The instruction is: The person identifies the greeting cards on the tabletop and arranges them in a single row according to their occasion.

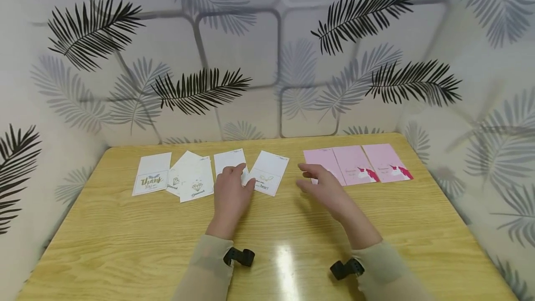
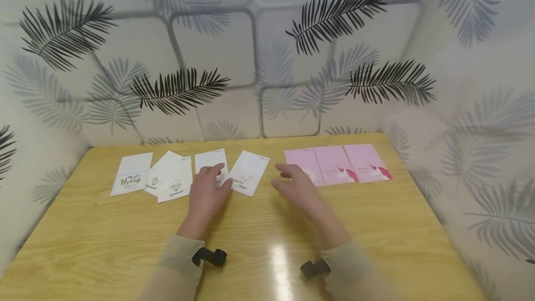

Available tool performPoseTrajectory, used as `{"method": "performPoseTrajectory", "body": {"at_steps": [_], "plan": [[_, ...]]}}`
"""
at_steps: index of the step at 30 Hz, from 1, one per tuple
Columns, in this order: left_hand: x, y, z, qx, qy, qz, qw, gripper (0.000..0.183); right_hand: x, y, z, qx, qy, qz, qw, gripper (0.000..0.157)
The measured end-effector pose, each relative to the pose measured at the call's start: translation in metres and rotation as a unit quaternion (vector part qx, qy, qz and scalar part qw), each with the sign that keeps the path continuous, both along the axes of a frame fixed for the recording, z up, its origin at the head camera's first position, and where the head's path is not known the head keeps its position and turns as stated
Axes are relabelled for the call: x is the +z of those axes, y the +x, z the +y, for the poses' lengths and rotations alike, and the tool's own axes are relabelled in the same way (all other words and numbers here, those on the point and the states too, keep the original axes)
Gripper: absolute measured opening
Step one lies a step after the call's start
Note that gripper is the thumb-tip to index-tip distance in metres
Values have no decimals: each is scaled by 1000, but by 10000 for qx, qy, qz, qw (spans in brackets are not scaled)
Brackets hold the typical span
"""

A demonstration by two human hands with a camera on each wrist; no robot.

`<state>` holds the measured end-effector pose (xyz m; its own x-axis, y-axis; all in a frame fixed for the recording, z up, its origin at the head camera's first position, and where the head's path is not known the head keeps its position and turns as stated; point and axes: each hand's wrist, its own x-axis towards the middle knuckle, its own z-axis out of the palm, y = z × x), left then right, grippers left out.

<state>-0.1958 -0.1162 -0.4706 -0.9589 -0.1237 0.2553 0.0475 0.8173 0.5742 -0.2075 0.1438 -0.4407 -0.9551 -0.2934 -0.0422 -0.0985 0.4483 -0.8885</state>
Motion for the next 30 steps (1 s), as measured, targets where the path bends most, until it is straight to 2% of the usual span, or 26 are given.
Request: {"method": "performPoseTrajectory", "body": {"at_steps": [10, 17, 24, 30], "plan": [[-11, -3, -1, 175, -264, -125, 9994, 49, -10, -5, -33, -242, -275, -146, 9992, 57], [-15, -5, 1, 76, -172, -56, 9998, 49, -14, -9, -46, -355, -146, -22, 9993, 56], [-18, -5, 0, 2, -300, -204, 9993, 50, -17, -10, -53, -495, -495, -244, 9972, 58], [-19, -2, -1, -37, -431, -333, 9985, 48, -19, -11, -59, -535, -1044, -573, 9914, 61]]}}
